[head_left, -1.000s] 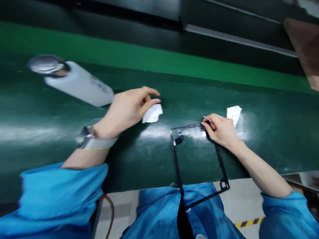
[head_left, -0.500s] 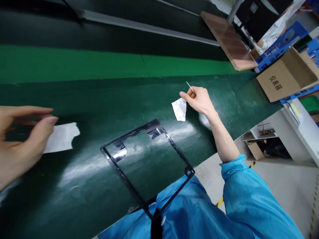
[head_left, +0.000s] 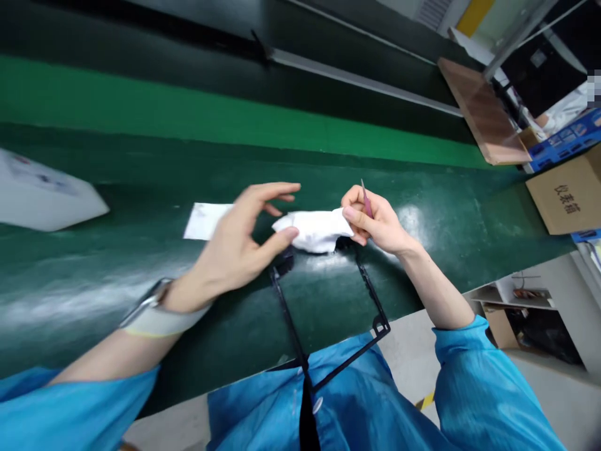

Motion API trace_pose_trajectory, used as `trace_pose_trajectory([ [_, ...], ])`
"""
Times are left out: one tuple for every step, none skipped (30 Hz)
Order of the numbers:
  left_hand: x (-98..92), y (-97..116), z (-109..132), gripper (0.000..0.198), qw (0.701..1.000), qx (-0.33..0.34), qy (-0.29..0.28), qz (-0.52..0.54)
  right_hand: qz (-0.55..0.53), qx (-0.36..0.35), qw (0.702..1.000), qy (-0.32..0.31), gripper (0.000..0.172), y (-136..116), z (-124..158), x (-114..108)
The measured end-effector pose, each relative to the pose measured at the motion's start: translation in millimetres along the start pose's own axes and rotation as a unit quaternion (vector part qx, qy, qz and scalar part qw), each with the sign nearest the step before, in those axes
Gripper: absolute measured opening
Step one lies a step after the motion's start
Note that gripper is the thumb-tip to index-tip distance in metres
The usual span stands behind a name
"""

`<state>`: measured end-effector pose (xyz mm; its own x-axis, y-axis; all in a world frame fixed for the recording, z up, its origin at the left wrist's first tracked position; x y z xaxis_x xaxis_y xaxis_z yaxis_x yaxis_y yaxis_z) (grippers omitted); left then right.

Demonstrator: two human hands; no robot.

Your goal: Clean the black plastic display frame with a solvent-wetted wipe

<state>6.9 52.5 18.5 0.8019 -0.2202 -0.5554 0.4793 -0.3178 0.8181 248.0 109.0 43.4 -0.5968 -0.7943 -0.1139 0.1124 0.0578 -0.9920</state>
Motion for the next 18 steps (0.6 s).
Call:
trace_pose_trajectory([
  [5.7, 4, -3, 0.066, 1.000, 0.000, -0.012, 0.022, -0.020, -0.005, 1.000, -0.012, 0.063, -2, -3, 6],
  [9.9, 7, -5, 0.061, 0.999, -0.005, -0.023, 0.040, -0.037, -0.009, 0.999, -0.018, 0.062, -4, -6, 11],
  [12.3, 8, -5, 0.058, 0.998, -0.012, -0.032, 0.058, -0.049, -0.011, 0.999, -0.018, 0.062, -4, -8, 14],
  [13.0, 8, -5, 0.055, 0.997, -0.021, -0.037, 0.072, -0.060, -0.014, 0.998, -0.012, 0.062, -3, -10, 16],
  [12.2, 7, -4, 0.053, 0.995, -0.031, -0.039, 0.083, -0.068, -0.017, 0.998, 0.001, 0.061, -1, -11, 16],
  [10.1, 6, -2, 0.052, 0.994, -0.040, -0.036, 0.093, -0.075, -0.020, 0.997, 0.018, 0.061, 2, -11, 16],
  [7.3, 4, -1, 0.050, 0.993, -0.046, -0.029, 0.102, -0.080, -0.022, 0.996, 0.036, 0.061, 6, -12, 15],
  [4.3, 2, -1, 0.049, 0.993, -0.051, -0.022, 0.108, -0.084, -0.023, 0.995, 0.052, 0.061, 10, -12, 15],
  [1.7, 0, 0, 0.048, 0.992, -0.054, -0.014, 0.113, -0.086, -0.021, 0.994, 0.063, 0.061, 13, -11, 14],
  [-0.2, -1, 0, 0.048, 0.991, -0.056, -0.008, 0.117, -0.087, -0.018, 0.994, 0.069, 0.061, 17, -11, 14],
  [-1.2, -3, -1, 0.048, 0.991, -0.059, -0.004, 0.120, -0.086, -0.013, 0.994, 0.072, 0.061, 20, -10, 14],
  [-1.2, -4, -1, 0.049, 0.991, -0.060, -0.001, 0.121, -0.084, -0.007, 0.994, 0.072, 0.061, 21, -9, 14],
  [-0.7, -6, -1, 0.050, 0.991, -0.062, 0.001, 0.121, -0.081, -0.002, 0.994, 0.071, 0.060, 22, -8, 14],
  [0.0, -8, -1, 0.052, 0.991, -0.064, 0.004, 0.119, -0.077, 0.004, 0.995, 0.070, 0.059, 23, -8, 14],
  [0.5, -10, -2, 0.054, 0.991, -0.066, 0.009, 0.116, -0.072, 0.009, 0.995, 0.070, 0.059, 23, -7, 14],
  [0.2, -13, -2, 0.055, 0.991, -0.068, 0.015, 0.111, -0.066, 0.012, 0.995, 0.073, 0.058, 23, -7, 14],
  [-1.3, -17, -3, 0.056, 0.992, -0.071, 0.024, 0.105, -0.058, 0.014, 0.995, 0.078, 0.058, 24, -7, 12],
  [-3.9, -20, -5, 0.056, 0.992, -0.075, 0.034, 0.096, -0.049, 0.014, 0.995, 0.088, 0.059, 25, -7, 11],
])
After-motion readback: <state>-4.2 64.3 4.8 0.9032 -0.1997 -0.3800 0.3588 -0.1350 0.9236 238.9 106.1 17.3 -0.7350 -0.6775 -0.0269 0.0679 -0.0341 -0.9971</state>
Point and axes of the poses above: each hand's wrist, its own z-axis away from the middle knuckle, its own x-axis out of the palm, y = z × x, the point moved 3 cm from there along -z, towards the middle knuckle, and after that the axes turned 14 degrees about -y, right-handed, at the moved point
